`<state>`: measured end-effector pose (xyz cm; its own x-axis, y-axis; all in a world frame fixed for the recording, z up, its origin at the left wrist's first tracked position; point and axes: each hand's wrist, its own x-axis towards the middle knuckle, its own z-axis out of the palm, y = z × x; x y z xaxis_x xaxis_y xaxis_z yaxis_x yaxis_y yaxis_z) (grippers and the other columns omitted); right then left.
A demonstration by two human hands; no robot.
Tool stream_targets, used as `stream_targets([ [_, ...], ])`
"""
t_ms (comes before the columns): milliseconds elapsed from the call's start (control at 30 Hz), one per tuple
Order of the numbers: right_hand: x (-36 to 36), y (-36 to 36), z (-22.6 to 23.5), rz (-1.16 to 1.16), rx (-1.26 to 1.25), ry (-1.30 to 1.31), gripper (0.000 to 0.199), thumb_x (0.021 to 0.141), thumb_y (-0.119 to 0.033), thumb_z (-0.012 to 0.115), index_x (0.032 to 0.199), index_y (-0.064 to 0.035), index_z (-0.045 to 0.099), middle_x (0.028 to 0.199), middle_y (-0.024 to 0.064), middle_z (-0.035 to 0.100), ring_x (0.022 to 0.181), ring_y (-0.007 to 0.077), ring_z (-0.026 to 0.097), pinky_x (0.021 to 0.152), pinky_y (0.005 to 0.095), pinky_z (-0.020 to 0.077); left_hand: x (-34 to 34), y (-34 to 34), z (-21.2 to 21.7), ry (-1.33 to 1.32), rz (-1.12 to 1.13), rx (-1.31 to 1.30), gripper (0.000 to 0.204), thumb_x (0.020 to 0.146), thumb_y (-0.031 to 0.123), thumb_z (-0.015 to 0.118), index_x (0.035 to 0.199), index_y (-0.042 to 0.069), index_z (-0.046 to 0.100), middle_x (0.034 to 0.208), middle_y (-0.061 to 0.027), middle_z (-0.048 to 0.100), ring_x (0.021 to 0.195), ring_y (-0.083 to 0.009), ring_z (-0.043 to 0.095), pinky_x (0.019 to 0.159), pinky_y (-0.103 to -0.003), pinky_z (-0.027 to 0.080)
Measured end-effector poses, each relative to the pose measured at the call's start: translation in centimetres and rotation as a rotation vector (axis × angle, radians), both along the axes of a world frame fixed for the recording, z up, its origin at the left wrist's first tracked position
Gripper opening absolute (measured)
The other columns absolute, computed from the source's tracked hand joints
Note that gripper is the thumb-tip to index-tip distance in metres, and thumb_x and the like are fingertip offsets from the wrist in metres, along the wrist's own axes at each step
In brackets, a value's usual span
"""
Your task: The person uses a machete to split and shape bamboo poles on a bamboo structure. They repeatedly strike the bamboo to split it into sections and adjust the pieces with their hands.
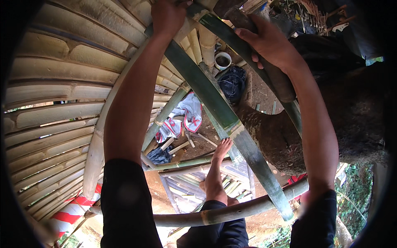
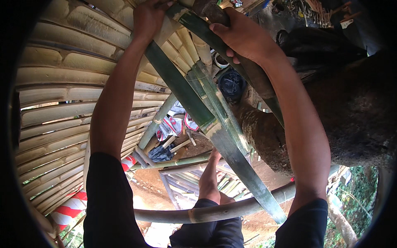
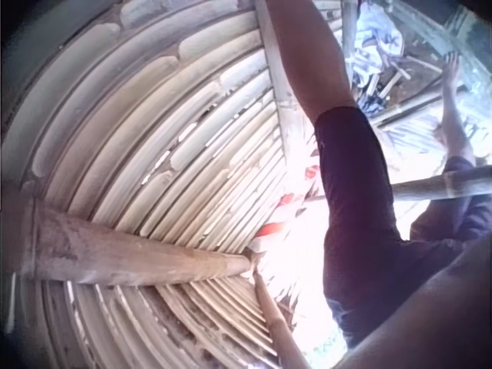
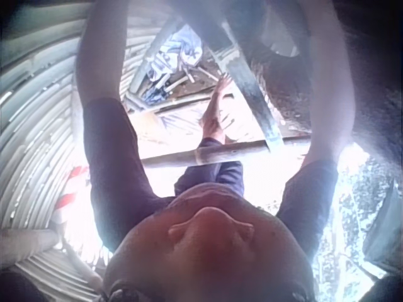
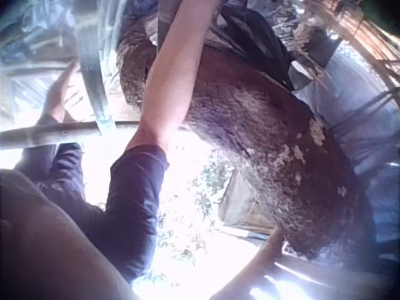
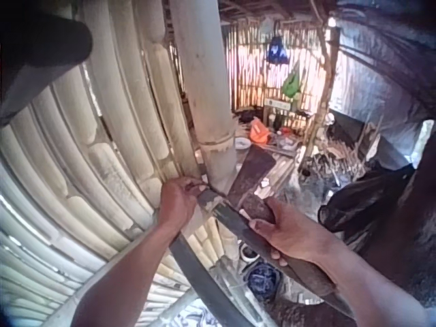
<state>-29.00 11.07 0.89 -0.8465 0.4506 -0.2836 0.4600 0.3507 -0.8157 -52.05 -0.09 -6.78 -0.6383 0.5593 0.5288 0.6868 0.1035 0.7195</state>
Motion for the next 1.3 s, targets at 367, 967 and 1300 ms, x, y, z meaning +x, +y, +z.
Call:
stream_targets([
  [367, 0.1, 0.4, 0.2, -0.015, -0.075, 0.021, 0.036, 0.097, -0.026, 0.056, 0.119, 0.0025, 0.05, 0.079, 0.0101, 0.061, 0.054, 0.0133, 0.058, 0.046, 0.0309, 0.0516, 0.3, -0.6, 0.4, -0.09, 0.168, -0.11, 0.023, 0.084, 0.023, 0.07, 0.098, 0.004, 0.073, 0.085, -0.0148, 0.072, 0.079, -0.0261, 0.069, 0.076, -0.034, 0.052],
  [967, 0.3, 0.4, 0.6, 0.0, -0.151, 0.041, 0.039, 0.099, -0.025, 0.054, 0.121, 0.0056, 0.047, 0.08, 0.0108, 0.059, 0.053, 0.0132, 0.056, 0.046, 0.0313, 0.0497, 0.8, -0.9, 0.8, -0.172, 0.165, -0.134, 0.031, 0.084, 0.021, 0.071, 0.105, -0.003, 0.072, 0.08, -0.014, 0.072, 0.074, -0.0176, 0.07, 0.072, -0.029, 0.051],
  [1300, 0.6, -0.4, 1.4, -0.012, -0.023, 0.068, 0.034, 0.099, -0.025, 0.054, 0.117, 0.0029, 0.049, 0.071, 0.0132, 0.06, 0.054, 0.0176, 0.06, 0.046, 0.0362, 0.0481, 1.0, -1.2, 0.9, -0.108, 0.156, -0.156, 0.026, 0.083, 0.02, 0.07, 0.099, 0.001, 0.074, 0.078, -0.0148, 0.072, 0.072, -0.0212, 0.07, 0.07, -0.03, 0.052],
])
